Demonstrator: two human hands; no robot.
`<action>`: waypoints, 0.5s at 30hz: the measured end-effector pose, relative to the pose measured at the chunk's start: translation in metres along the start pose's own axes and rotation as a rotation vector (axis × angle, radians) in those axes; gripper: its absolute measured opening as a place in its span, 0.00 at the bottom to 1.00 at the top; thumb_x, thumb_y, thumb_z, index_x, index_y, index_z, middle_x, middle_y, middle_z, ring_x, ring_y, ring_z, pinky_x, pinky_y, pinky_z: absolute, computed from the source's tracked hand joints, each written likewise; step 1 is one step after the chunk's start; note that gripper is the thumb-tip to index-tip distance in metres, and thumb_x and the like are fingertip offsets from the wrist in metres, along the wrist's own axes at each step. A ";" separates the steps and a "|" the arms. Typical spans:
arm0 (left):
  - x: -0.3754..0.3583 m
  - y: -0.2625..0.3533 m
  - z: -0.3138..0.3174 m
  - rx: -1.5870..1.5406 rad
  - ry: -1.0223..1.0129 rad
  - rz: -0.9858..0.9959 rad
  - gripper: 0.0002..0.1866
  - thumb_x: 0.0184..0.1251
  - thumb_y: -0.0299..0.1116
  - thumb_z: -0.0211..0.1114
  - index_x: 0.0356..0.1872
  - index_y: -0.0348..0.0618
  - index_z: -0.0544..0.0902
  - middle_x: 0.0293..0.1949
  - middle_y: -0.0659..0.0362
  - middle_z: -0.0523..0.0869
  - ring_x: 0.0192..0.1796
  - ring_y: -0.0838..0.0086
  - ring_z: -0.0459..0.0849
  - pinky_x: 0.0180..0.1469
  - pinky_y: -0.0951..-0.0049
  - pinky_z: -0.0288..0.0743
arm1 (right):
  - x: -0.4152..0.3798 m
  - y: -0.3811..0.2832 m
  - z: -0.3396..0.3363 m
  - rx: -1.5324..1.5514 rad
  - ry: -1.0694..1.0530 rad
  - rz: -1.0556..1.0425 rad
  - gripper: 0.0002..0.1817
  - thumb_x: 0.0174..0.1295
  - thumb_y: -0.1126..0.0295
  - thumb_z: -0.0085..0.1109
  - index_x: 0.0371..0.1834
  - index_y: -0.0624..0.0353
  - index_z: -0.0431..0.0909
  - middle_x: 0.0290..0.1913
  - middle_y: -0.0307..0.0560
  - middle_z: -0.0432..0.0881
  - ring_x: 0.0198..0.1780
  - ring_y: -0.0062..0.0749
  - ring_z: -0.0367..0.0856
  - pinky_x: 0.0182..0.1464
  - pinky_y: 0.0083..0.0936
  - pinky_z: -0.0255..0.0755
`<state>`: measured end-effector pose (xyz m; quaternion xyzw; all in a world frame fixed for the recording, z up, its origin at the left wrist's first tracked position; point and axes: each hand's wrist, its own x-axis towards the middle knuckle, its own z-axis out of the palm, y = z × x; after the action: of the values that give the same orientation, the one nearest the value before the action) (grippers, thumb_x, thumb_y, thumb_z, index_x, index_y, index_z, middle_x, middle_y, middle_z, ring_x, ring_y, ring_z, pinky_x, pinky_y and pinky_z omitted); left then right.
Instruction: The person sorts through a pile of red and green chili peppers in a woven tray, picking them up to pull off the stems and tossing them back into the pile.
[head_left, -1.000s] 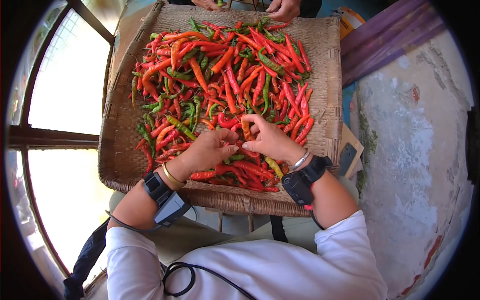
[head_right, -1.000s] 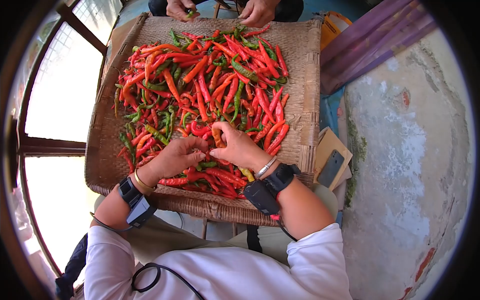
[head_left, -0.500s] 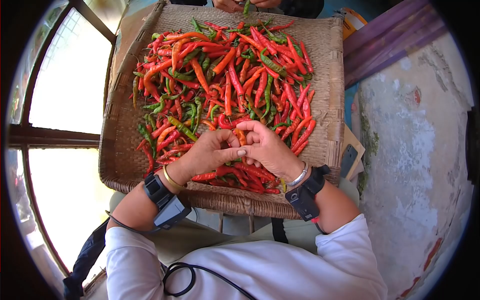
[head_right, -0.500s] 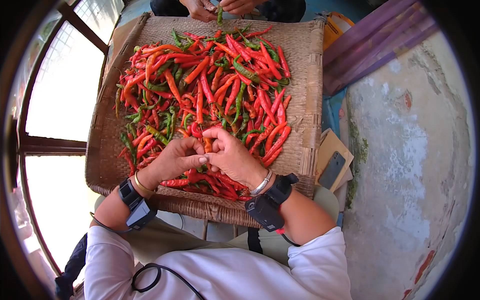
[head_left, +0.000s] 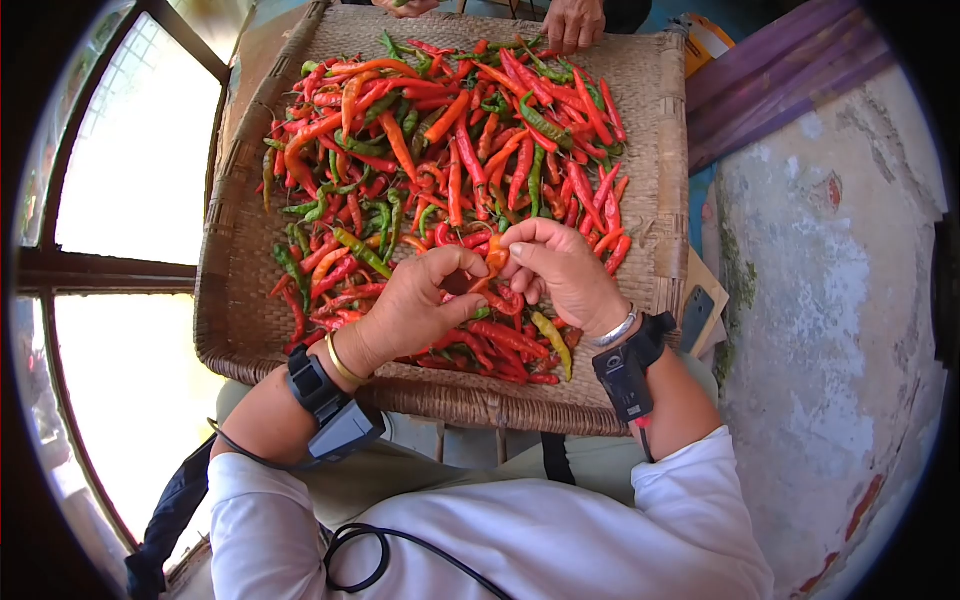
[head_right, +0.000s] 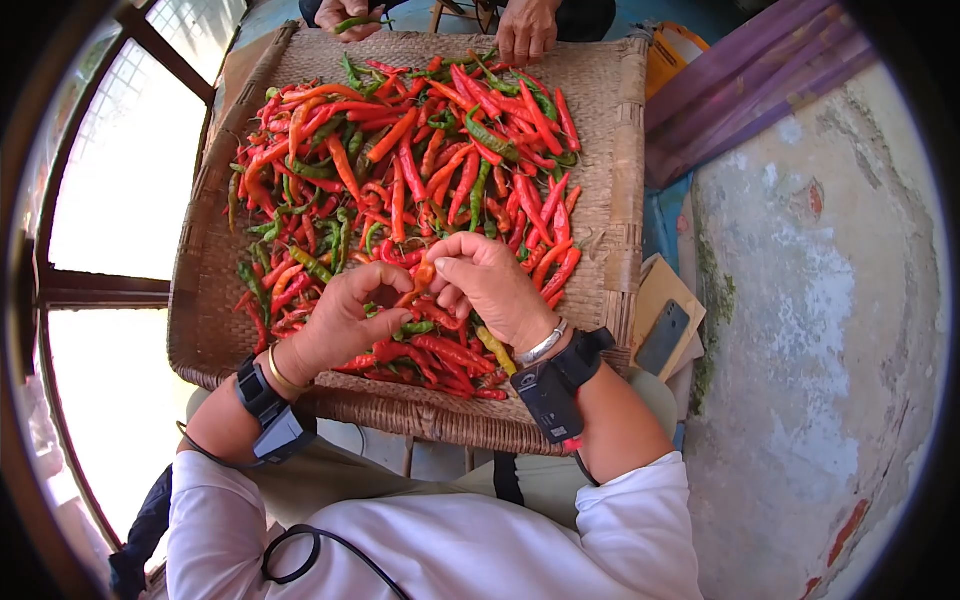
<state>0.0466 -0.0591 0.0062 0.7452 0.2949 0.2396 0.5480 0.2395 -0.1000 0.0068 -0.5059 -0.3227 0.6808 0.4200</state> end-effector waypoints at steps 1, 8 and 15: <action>0.000 0.001 0.000 -0.016 0.011 0.018 0.10 0.51 0.23 0.65 0.34 0.39 0.74 0.29 0.61 0.79 0.31 0.80 0.78 0.33 0.79 0.73 | -0.002 -0.007 0.001 0.019 0.018 -0.020 0.14 0.61 0.66 0.50 0.46 0.62 0.71 0.31 0.40 0.76 0.23 0.16 0.75 0.20 0.12 0.69; 0.001 -0.002 -0.006 0.079 -0.075 0.218 0.17 0.47 0.21 0.66 0.41 0.41 0.76 0.39 0.56 0.81 0.40 0.69 0.81 0.43 0.73 0.74 | -0.002 -0.006 -0.002 -0.039 -0.201 0.103 0.13 0.60 0.71 0.51 0.48 0.61 0.70 0.30 0.38 0.77 0.26 0.17 0.77 0.21 0.10 0.70; 0.006 0.004 -0.007 0.090 0.124 0.273 0.16 0.47 0.20 0.65 0.40 0.42 0.77 0.43 0.55 0.80 0.47 0.65 0.79 0.51 0.70 0.69 | -0.001 -0.030 -0.023 0.143 0.085 -0.176 0.19 0.59 0.71 0.52 0.54 0.62 0.67 0.38 0.44 0.77 0.33 0.20 0.77 0.30 0.15 0.71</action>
<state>0.0465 -0.0511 0.0121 0.7858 0.2345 0.3442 0.4572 0.2691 -0.0875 0.0262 -0.4730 -0.2985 0.6403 0.5264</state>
